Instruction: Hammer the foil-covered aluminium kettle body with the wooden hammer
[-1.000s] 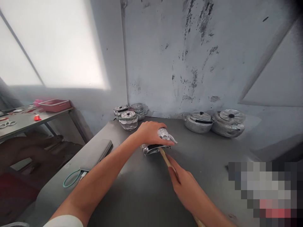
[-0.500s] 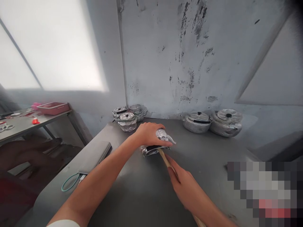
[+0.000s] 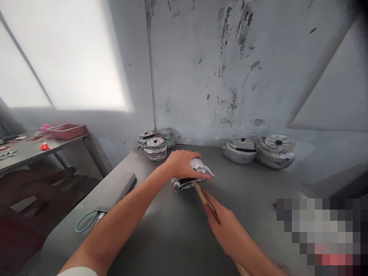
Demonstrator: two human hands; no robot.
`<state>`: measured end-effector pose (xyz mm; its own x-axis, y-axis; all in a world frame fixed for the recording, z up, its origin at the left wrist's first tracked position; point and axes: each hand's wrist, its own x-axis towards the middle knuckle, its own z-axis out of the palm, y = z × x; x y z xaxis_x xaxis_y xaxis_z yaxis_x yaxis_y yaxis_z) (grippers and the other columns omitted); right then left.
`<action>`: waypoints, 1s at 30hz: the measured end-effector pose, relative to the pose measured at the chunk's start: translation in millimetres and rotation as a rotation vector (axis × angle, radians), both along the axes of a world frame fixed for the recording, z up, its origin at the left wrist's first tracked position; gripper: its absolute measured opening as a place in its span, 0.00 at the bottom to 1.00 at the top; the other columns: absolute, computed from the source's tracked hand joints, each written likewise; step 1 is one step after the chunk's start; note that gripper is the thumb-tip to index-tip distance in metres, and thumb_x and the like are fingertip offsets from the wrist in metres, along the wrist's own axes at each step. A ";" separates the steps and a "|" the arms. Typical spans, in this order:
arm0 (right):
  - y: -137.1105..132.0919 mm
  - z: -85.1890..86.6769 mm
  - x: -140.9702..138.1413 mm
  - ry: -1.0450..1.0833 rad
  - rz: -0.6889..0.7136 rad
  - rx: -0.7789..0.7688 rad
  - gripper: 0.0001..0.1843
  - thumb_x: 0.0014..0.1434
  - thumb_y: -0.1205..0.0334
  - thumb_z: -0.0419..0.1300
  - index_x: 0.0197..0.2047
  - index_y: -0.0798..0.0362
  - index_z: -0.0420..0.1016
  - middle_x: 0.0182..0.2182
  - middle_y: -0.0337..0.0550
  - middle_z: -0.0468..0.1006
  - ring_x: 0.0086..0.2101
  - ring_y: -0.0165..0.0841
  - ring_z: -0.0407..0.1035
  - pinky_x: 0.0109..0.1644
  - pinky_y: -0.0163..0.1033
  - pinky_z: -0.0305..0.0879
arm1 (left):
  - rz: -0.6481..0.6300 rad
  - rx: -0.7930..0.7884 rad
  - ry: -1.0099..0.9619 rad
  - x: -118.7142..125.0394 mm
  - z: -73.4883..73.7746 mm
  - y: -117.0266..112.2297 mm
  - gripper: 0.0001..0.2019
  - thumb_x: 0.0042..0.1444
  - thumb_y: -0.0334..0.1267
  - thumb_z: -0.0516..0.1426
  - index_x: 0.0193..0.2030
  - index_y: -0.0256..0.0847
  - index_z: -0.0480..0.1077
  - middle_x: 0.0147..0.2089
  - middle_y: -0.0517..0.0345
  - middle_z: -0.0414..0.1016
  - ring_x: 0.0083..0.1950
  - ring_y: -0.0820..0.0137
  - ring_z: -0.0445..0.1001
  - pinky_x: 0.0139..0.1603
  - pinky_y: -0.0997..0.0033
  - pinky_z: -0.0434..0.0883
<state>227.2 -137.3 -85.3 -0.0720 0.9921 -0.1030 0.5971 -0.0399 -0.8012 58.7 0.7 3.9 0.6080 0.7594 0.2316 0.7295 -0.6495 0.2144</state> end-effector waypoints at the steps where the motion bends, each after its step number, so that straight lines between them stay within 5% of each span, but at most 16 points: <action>1: 0.1 -0.4 0.1 0.008 -0.001 0.000 0.28 0.72 0.56 0.41 0.72 0.42 0.57 0.22 0.31 0.63 0.19 0.29 0.59 0.25 0.34 0.54 | -0.001 0.003 -0.001 -0.1 -0.1 0.1 0.46 0.42 0.80 0.53 0.61 0.53 0.70 0.55 0.58 0.79 0.54 0.53 0.76 0.53 0.59 0.70; 10: -4.4 3.9 -1.0 0.026 -0.017 -0.038 0.29 0.72 0.54 0.40 0.73 0.44 0.55 0.20 0.30 0.57 0.18 0.29 0.53 0.23 0.34 0.51 | 0.003 -0.036 0.021 -0.5 3.1 -0.3 0.47 0.42 0.81 0.52 0.63 0.53 0.68 0.57 0.57 0.77 0.55 0.53 0.75 0.53 0.59 0.69; 30: -5.8 8.7 0.0 0.042 -0.034 0.041 0.29 0.71 0.51 0.41 0.73 0.42 0.55 0.21 0.31 0.60 0.20 0.30 0.53 0.25 0.34 0.54 | -0.008 0.004 -0.008 -0.9 -0.6 1.2 0.45 0.43 0.80 0.53 0.61 0.53 0.70 0.55 0.58 0.79 0.54 0.52 0.76 0.54 0.59 0.70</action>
